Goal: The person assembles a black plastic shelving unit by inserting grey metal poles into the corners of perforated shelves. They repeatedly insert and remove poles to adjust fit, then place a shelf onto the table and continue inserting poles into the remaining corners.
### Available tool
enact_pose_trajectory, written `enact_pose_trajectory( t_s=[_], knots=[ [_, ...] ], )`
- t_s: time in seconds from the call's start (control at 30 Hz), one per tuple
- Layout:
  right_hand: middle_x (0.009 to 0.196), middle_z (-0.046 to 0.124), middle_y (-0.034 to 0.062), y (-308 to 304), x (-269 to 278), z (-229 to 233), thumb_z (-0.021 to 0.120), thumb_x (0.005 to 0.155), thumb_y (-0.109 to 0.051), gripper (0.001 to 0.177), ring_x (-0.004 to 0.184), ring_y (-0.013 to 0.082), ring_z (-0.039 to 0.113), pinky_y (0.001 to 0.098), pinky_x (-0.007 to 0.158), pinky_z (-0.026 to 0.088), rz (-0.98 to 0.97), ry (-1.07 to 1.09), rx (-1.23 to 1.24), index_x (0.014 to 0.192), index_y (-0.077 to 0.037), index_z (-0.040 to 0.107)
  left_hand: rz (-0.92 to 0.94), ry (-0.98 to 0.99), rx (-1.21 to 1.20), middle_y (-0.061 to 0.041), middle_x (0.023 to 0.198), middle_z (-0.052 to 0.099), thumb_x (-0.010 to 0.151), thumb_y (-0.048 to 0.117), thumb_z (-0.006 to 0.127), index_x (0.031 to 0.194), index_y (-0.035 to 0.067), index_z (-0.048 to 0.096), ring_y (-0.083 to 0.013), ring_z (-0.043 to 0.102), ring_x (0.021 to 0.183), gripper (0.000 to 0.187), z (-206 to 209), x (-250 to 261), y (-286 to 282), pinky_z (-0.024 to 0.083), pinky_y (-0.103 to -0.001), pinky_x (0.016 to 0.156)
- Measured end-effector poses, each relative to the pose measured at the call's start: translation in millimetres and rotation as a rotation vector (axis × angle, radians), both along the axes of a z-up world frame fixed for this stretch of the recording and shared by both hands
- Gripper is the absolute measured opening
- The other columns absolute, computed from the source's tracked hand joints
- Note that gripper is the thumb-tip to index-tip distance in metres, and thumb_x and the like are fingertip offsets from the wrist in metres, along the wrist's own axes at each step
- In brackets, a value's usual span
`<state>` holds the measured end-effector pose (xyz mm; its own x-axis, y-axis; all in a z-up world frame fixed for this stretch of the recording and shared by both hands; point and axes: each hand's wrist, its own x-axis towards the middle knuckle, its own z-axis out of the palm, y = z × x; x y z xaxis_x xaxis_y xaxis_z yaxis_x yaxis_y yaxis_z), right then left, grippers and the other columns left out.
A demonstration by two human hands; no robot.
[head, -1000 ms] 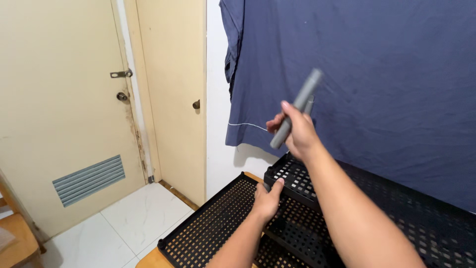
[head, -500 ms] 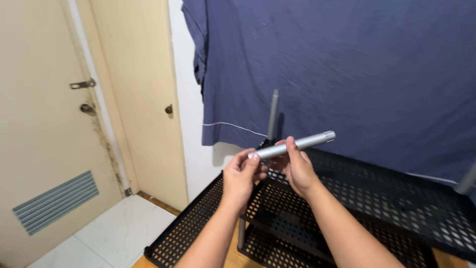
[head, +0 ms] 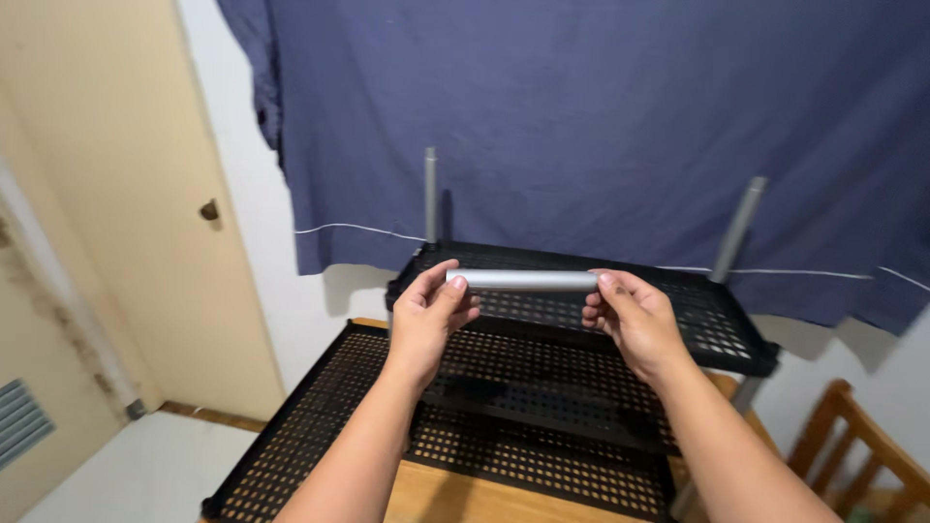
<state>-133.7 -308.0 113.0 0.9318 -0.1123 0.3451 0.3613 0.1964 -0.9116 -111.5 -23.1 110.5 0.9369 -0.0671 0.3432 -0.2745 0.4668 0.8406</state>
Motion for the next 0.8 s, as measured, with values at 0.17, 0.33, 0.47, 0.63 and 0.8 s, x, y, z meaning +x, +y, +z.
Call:
enact_pose_trajectory(
  t_s=[0.17, 0.33, 0.47, 0.63, 0.8],
  knots=[
    [0.088, 0.065, 0.0056, -40.4, -31.6, 6.9, 0.058, 0.103, -0.023, 0.033, 0.078, 0.0154, 0.064, 0.0331, 0.073, 0.057, -0.057, -0.021, -0.031, 0.123, 0.000, 0.067, -0.092, -0.032, 0.020, -0.010, 0.106, 0.067, 0.095, 0.019, 0.067, 0.135, -0.001, 0.060, -0.0173, 0.071, 0.090, 0.046, 5.4, -10.7, -31.7, 0.064, -0.035, 0.083],
    [0.086, 0.065, 0.0054, -80.0, -49.9, 12.2, 0.057, 0.103, -0.025, 0.033, 0.076, 0.0153, 0.064, 0.0327, 0.071, 0.057, -0.036, -0.036, -0.011, 0.122, -0.001, 0.066, -0.126, -0.039, 0.030, -0.010, 0.109, 0.069, 0.094, 0.020, 0.067, 0.134, 0.000, 0.060, -0.0183, 0.072, 0.091, 0.045, 13.1, -22.6, -66.2, 0.063, -0.035, 0.084],
    [0.086, 0.065, 0.0055, -105.1, -62.2, 17.0, 0.058, 0.103, -0.025, 0.033, 0.076, 0.0152, 0.063, 0.0321, 0.070, 0.057, -0.077, -0.007, -0.037, 0.122, 0.001, 0.067, -0.128, -0.047, 0.020, -0.009, 0.111, 0.069, 0.094, 0.021, 0.067, 0.134, 0.000, 0.060, -0.0177, 0.071, 0.090, 0.046, 21.2, -30.9, -92.5, 0.063, -0.034, 0.082],
    [0.089, 0.068, 0.0074, -132.9, -71.7, 8.5, 0.059, 0.102, -0.024, 0.034, 0.078, 0.0154, 0.065, 0.0316, 0.072, 0.058, -0.089, -0.015, -0.098, 0.124, 0.001, 0.067, -0.142, -0.037, -0.048, -0.009, 0.107, 0.070, 0.092, 0.021, 0.070, 0.136, 0.000, 0.058, -0.0163, 0.071, 0.089, 0.050, 23.6, -32.3, -122.7, 0.062, -0.033, 0.079],
    [0.096, 0.074, 0.0122, -143.0, -79.1, -25.3, 0.064, 0.093, -0.013, 0.037, 0.082, 0.0183, 0.071, 0.0333, 0.074, 0.061, -0.098, 0.075, -0.233, 0.128, -0.001, 0.064, -0.111, -0.196, -0.048, -0.008, 0.100, 0.070, 0.090, 0.013, 0.078, 0.133, -0.002, 0.063, -0.0127, 0.065, 0.085, 0.049, 28.1, -38.3, -153.4, 0.057, -0.029, 0.077]
  ],
)
